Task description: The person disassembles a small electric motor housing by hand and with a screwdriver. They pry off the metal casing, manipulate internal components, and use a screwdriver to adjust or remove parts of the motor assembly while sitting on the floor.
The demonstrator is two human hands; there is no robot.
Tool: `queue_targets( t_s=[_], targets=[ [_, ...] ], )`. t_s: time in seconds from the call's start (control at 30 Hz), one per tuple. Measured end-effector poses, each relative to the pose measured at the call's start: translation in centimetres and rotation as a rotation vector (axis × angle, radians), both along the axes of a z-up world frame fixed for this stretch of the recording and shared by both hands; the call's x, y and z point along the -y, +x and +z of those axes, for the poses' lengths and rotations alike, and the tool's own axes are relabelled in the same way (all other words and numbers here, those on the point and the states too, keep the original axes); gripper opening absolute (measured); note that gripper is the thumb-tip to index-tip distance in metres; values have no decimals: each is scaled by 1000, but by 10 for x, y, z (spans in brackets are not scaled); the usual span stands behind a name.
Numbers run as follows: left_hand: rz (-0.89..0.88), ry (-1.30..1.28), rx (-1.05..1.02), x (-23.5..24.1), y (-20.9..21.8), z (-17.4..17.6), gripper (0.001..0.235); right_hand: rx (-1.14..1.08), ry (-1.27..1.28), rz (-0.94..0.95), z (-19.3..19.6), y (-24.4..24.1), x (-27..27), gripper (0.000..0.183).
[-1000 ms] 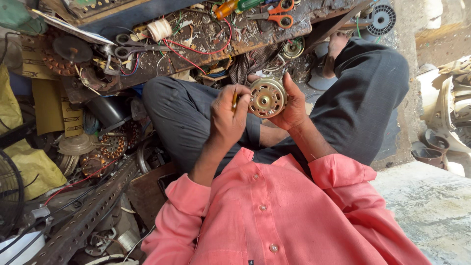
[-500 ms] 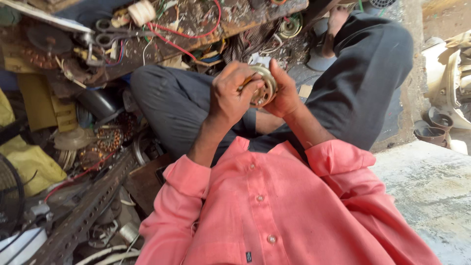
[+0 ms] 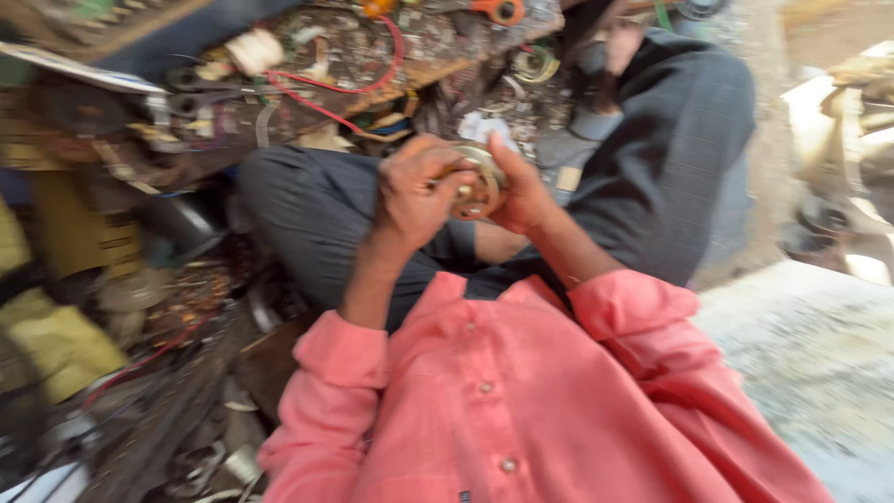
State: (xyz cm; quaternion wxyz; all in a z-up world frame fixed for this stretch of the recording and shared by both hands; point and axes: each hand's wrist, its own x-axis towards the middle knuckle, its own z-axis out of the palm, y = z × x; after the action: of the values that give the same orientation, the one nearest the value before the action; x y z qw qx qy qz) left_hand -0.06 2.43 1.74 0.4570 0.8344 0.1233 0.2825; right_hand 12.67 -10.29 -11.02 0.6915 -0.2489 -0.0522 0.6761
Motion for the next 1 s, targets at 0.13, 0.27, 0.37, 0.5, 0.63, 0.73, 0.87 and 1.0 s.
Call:
queue_targets(
  t_s=[0.13, 0.27, 0.37, 0.5, 0.63, 0.73, 0.87, 1.0],
  targets=[
    [29, 37, -9, 4, 7, 6, 17, -6, -86, -5, 3, 4, 5, 60],
    [97, -10, 33, 5, 1, 3, 18, 64, 56, 11, 14, -1, -5, 70],
    [108, 88, 53, 13, 0, -13, 15, 25, -44, -22, 13, 2, 6, 71],
    [80, 153, 51, 7, -7, -7, 17, 61, 13, -1, 20, -3, -4, 75],
    [80, 225, 9, 8, -8, 0, 21, 69, 2, 0, 24, -2, -4, 77],
    [80, 253, -24, 12, -7, 2, 22, 78, -2, 3, 25, -1, -1, 78],
    [79, 321, -41, 12, -9, 5, 23, 99, -12, 10, 28, -2, -4, 81],
    [57, 347, -103, 11, -12, 8, 29, 140, -10, 5, 29, -1, -4, 80]
  ],
)
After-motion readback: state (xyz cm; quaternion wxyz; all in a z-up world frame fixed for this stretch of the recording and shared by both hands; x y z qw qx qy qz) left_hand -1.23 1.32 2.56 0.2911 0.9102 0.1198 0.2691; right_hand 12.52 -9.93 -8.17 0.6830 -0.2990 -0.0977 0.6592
